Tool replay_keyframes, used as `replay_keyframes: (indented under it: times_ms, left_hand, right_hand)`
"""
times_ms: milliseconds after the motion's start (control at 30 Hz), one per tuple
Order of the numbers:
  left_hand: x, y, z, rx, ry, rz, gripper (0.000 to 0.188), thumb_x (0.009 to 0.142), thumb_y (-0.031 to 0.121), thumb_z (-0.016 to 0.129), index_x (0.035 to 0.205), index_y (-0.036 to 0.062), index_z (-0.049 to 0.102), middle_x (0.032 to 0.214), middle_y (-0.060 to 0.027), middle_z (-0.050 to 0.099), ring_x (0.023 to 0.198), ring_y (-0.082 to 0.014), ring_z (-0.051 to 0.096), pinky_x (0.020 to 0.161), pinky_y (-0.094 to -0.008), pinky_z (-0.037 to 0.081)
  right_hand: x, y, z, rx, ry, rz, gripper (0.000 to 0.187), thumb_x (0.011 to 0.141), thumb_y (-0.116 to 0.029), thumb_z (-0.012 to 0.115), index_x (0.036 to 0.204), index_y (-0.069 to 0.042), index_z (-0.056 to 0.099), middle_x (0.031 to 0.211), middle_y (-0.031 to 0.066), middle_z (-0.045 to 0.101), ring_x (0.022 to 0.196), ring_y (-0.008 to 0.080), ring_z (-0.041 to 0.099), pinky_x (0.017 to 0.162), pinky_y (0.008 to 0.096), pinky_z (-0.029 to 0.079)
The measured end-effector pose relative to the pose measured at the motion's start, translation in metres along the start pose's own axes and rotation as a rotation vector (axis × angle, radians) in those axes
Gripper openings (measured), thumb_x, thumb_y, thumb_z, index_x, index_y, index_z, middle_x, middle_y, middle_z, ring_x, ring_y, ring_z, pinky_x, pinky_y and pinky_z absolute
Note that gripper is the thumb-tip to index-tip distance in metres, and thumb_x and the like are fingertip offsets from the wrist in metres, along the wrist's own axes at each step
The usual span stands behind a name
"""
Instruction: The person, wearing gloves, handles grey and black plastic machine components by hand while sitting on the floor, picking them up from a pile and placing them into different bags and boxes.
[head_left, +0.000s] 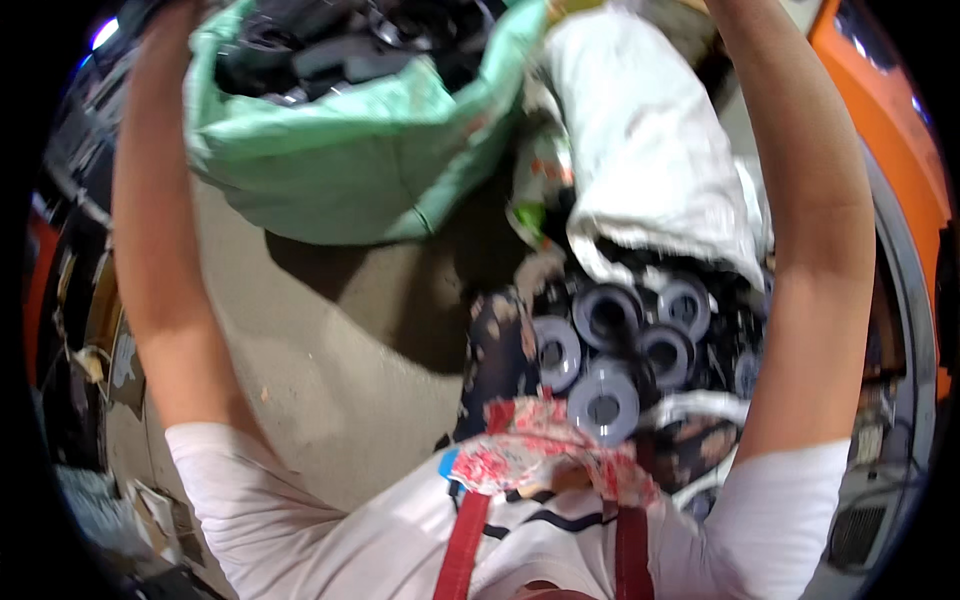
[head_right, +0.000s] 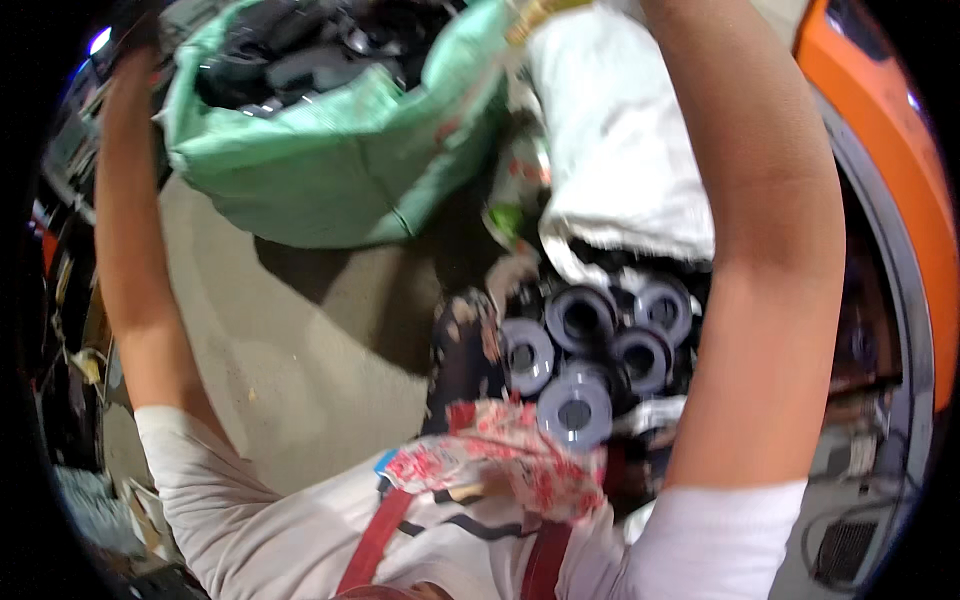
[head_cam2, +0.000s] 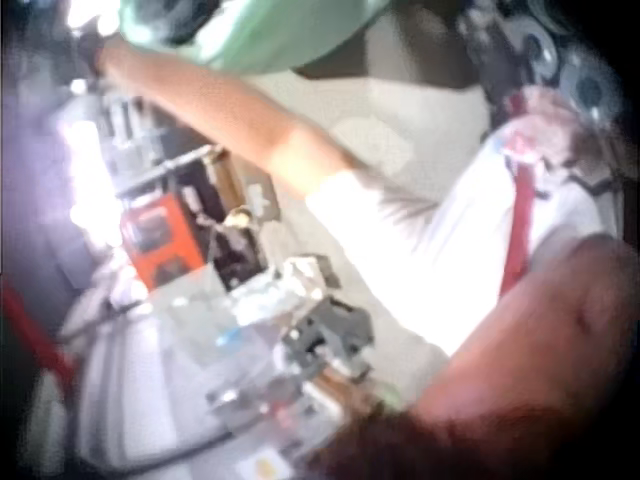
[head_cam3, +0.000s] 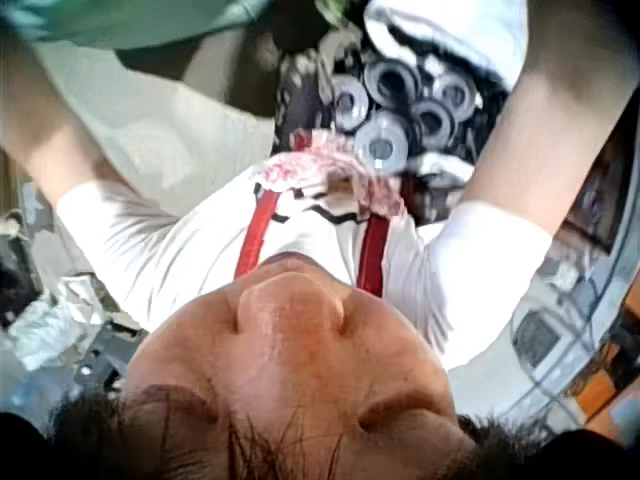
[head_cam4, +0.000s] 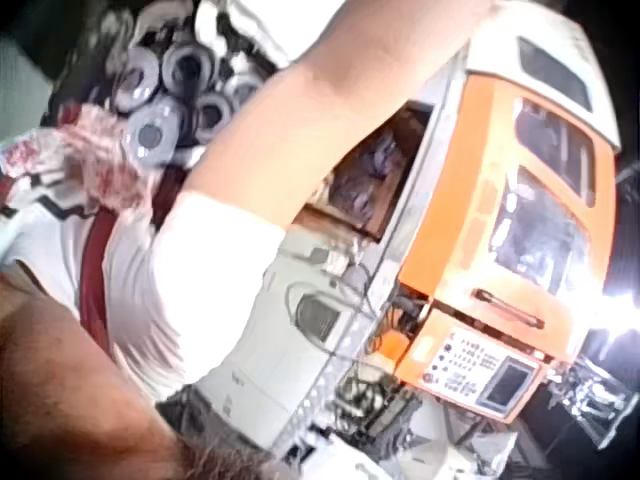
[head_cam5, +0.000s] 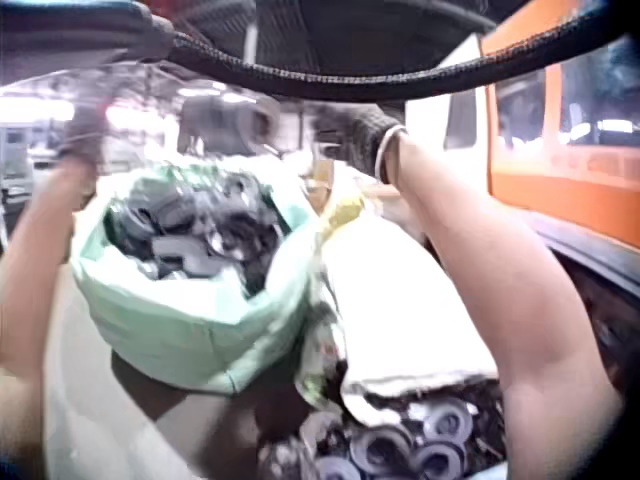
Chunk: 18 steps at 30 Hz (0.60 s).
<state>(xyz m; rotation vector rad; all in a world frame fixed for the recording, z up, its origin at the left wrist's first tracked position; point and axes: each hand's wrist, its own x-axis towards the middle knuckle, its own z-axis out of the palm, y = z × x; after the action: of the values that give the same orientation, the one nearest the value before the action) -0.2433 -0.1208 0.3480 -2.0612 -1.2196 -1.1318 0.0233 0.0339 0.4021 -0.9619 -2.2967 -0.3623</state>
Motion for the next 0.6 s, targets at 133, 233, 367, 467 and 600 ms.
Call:
replay_keyframes:
  times_ms: [133,233,367,467,600]
  left_hand:
    - [-0.06,-0.028,0.006,0.141,-0.039,0.116,0.036,0.085,0.005,0.048,0.121,0.0088,0.051,0.119,-0.0096,0.053,0.115,-0.0207,0.047,0.098,-0.0327,0.038]
    - [-0.117,0.032,0.077,-0.113,-0.2,-0.19,0.04,0.081,0.015,0.061,0.119,0.0105,0.052,0.12,-0.0087,0.053,0.115,-0.0234,0.047,0.099,-0.0342,0.035]
    - [-0.135,0.131,0.174,-0.785,-0.465,-0.175,0.041,0.072,0.023,0.069,0.108,0.006,0.057,0.103,-0.0108,0.059,0.097,-0.0279,0.055,0.087,-0.0353,0.042]
    - [-0.166,0.171,0.241,-0.493,-1.025,0.05,0.049,0.073,0.031,0.064,0.114,0.004,0.054,0.112,-0.0155,0.056,0.105,-0.0289,0.052,0.091,-0.034,0.041]
    - [-0.232,0.194,0.34,-0.127,-1.647,0.166,0.054,0.062,0.036,0.071,0.105,0.0056,0.061,0.111,-0.016,0.058,0.102,-0.0284,0.057,0.082,-0.038,0.048]
  right_hand:
    - [-0.056,0.022,0.053,0.096,-0.265,-0.173,0.045,0.077,-0.046,0.056,0.103,-0.011,0.061,0.099,0.0143,0.062,0.094,0.0302,0.058,0.082,0.0356,0.045]
    - [-0.153,0.063,0.087,0.201,-0.657,-0.086,0.047,0.076,-0.05,0.057,0.103,-0.011,0.061,0.097,0.0151,0.062,0.093,0.0308,0.059,0.081,0.0352,0.045]
    - [-0.349,0.103,0.114,0.179,-1.193,0.363,0.051,0.074,-0.054,0.057,0.102,-0.012,0.062,0.096,0.0162,0.063,0.093,0.0317,0.059,0.081,0.0347,0.045]
    - [-0.451,0.058,0.127,0.26,-1.26,0.684,0.088,0.061,-0.056,0.068,0.12,0.004,0.043,0.113,0.0251,0.052,0.103,0.0325,0.053,0.089,0.0355,0.041]
    - [-0.52,0.01,0.145,0.159,-1.12,0.771,0.113,0.052,-0.053,0.074,0.131,0.008,0.02,0.136,0.028,0.026,0.126,0.0359,0.029,0.103,0.0344,0.027]
